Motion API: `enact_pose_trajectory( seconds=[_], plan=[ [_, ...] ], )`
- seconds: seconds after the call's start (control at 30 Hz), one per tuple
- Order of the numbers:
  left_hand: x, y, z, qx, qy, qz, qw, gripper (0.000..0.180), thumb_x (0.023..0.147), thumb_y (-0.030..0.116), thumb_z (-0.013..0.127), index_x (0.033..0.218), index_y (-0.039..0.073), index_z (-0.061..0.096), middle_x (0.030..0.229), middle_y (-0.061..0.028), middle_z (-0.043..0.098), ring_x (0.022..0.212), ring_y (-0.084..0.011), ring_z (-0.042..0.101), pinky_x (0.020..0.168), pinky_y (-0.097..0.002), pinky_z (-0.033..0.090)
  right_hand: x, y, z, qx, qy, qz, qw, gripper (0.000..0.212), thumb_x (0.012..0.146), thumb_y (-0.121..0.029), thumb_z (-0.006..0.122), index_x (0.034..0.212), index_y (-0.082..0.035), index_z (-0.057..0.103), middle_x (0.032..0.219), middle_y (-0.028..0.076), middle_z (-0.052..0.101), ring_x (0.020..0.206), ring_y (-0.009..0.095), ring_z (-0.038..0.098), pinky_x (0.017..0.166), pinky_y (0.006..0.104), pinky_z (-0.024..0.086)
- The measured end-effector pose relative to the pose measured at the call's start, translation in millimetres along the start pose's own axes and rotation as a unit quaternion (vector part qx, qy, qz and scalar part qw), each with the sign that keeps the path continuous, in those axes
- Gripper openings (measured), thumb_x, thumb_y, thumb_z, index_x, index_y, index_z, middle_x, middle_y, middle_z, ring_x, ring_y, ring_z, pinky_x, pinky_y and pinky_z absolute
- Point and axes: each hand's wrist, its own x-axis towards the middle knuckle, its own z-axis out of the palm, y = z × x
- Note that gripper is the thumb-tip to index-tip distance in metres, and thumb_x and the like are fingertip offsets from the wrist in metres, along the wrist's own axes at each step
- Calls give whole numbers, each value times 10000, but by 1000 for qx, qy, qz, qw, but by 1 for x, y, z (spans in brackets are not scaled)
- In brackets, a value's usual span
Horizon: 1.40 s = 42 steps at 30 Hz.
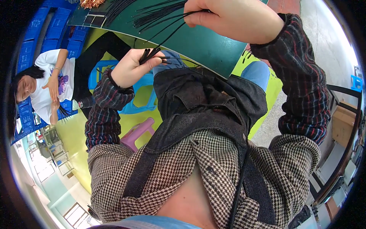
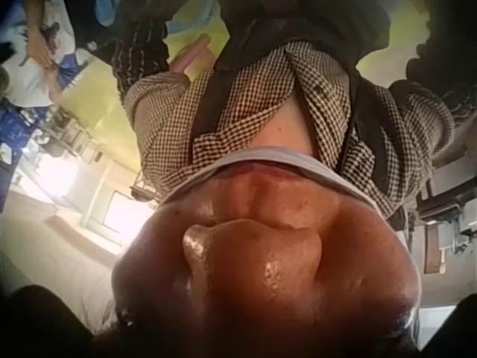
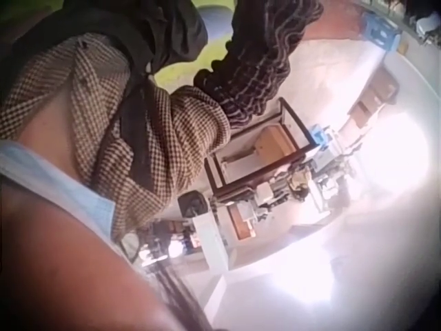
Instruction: Sorting and bundling black electrical wires at a workbench.
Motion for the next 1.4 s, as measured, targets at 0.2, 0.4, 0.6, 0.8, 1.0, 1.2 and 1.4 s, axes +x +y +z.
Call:
enact_pose_trajectory(
  seconds=[0.2, 0.4, 0.6, 0.8, 1.0, 1.2, 1.4],
  plan=[
    [2, 2, 0, 33, 3, 11, 999, 209, 871, 164, 537, 990, -1, 584, 763, -120, 599, 676, -177, 546, 660, -273, 441, 5, -15, -13, 49, -4, 76, 996, 116, 772, -87, 580, 773, 26, 608, 722, 154, 597, 684, 307, 580, 607, 347, 461],
    [3, -8, 1, -8, 0, 23, 1000, 217, 874, 170, 537, 996, -4, 583, 771, -109, 605, 697, -158, 548, 670, -272, 441, 8, -16, -11, 89, -18, 110, 990, 133, 785, -97, 567, 777, 30, 609, 721, 150, 604, 672, 303, 584, 603, 345, 461],
    [4, -6, -3, -52, -14, -1, 999, 197, 883, 132, 517, 982, -22, 589, 830, -24, 612, 770, -78, 534, 705, -235, 434, 11, -5, -10, 245, 69, -132, 958, 163, 821, -118, 548, 804, 31, 611, 742, 131, 625, 672, 261, 599, 602, 321, 463],
    [3, -4, -2, -54, -19, 9, 998, 206, 885, 139, 521, 998, -21, 582, 842, -21, 611, 770, -79, 532, 704, -226, 431, 4, -1, -8, 199, -82, 116, 970, 189, 862, -147, 522, 891, 22, 603, 718, 104, 612, 634, 214, 582, 590, 290, 450],
    [9, -6, 6, -53, 4, 118, 992, 215, 896, 148, 508, 1026, -17, 553, 782, -3, 581, 690, -56, 493, 629, -204, 412, 11, -4, 26, 190, -87, 94, 973, 159, 853, -95, 497, 814, 26, 593, 797, 92, 604, 681, 206, 573, 635, 278, 443],
    [9, 2, 8, -173, -64, -11, 983, 236, 913, 174, 476, 1041, -18, 524, 648, 30, 486, 550, -25, 407, 505, -186, 344, 14, 10, 53, 177, 49, 62, 981, 180, 878, -116, 485, 885, 17, 607, 807, 85, 616, 696, 197, 578, 649, 275, 452],
    [11, -7, 9, -292, -69, -44, 953, 244, 929, 211, 445, 999, -7, 530, 543, 55, 379, 451, -21, 311, 425, -182, 264, 11, 10, 39, 172, 222, 73, 957, 195, 893, -139, 485, 949, 11, 596, 754, 87, 599, 677, 195, 570, 639, 273, 452]
  ],
)
